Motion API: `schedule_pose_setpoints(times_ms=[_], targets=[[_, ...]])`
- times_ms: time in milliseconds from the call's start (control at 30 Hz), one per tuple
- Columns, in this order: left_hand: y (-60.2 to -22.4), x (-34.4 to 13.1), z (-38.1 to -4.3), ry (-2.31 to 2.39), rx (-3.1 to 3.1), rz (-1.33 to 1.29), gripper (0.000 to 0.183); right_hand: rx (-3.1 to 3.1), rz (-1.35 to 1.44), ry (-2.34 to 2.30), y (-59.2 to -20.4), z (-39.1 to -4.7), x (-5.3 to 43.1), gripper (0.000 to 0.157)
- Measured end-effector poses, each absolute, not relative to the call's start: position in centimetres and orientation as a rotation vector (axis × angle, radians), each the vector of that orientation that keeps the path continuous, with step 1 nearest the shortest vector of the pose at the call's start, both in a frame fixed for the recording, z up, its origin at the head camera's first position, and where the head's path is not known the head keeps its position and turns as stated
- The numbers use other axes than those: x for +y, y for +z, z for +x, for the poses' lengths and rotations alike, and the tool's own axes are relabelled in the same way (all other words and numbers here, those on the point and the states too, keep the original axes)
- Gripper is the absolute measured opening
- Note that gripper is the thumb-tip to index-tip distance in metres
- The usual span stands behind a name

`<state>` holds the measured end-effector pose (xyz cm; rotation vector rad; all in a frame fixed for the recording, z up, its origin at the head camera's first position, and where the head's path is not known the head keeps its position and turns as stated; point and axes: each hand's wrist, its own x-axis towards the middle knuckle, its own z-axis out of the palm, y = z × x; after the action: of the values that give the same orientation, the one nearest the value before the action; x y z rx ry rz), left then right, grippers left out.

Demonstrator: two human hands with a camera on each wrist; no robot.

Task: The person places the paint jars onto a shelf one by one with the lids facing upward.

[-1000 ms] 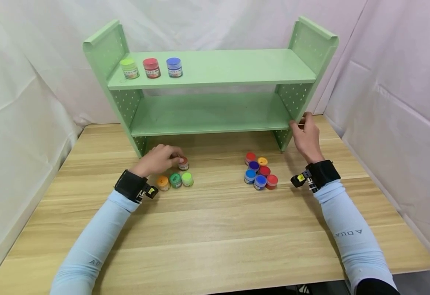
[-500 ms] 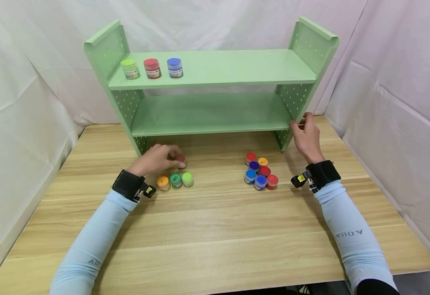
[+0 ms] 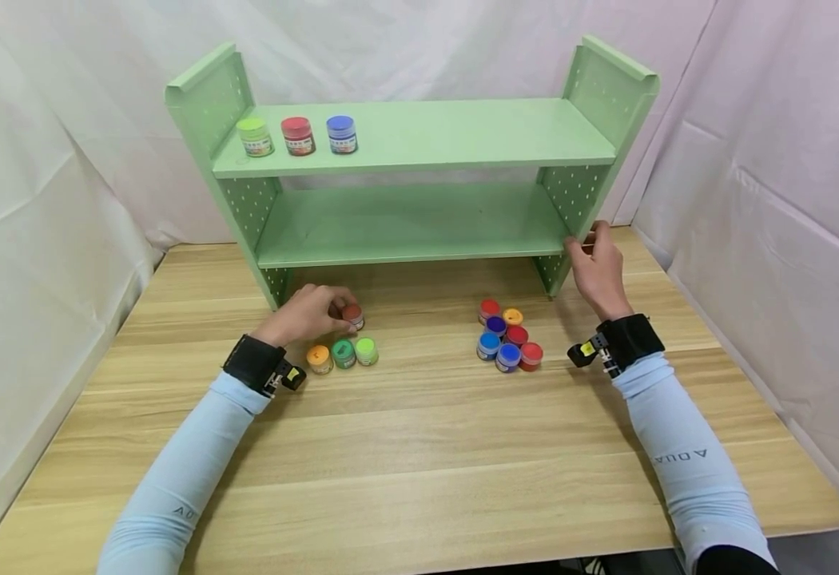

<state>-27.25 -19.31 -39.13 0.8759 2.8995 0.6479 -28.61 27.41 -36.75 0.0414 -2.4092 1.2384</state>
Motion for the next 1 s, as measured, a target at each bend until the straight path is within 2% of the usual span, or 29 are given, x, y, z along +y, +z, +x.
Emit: schedule_pose_setpoints(times_ms=[500,1000], targets=[[-38.8,-19.0,-27.1,0.702,2.903,0.931,0.029,-2.406,0.043,1.238,-36.9,-28.6,27.5,0.045],[-36.8,-17.6,-26.1,0.953,3.006,1.066,0.042,-2.415,0.043,1.253,-36.8,-28.6,27.3,0.046]])
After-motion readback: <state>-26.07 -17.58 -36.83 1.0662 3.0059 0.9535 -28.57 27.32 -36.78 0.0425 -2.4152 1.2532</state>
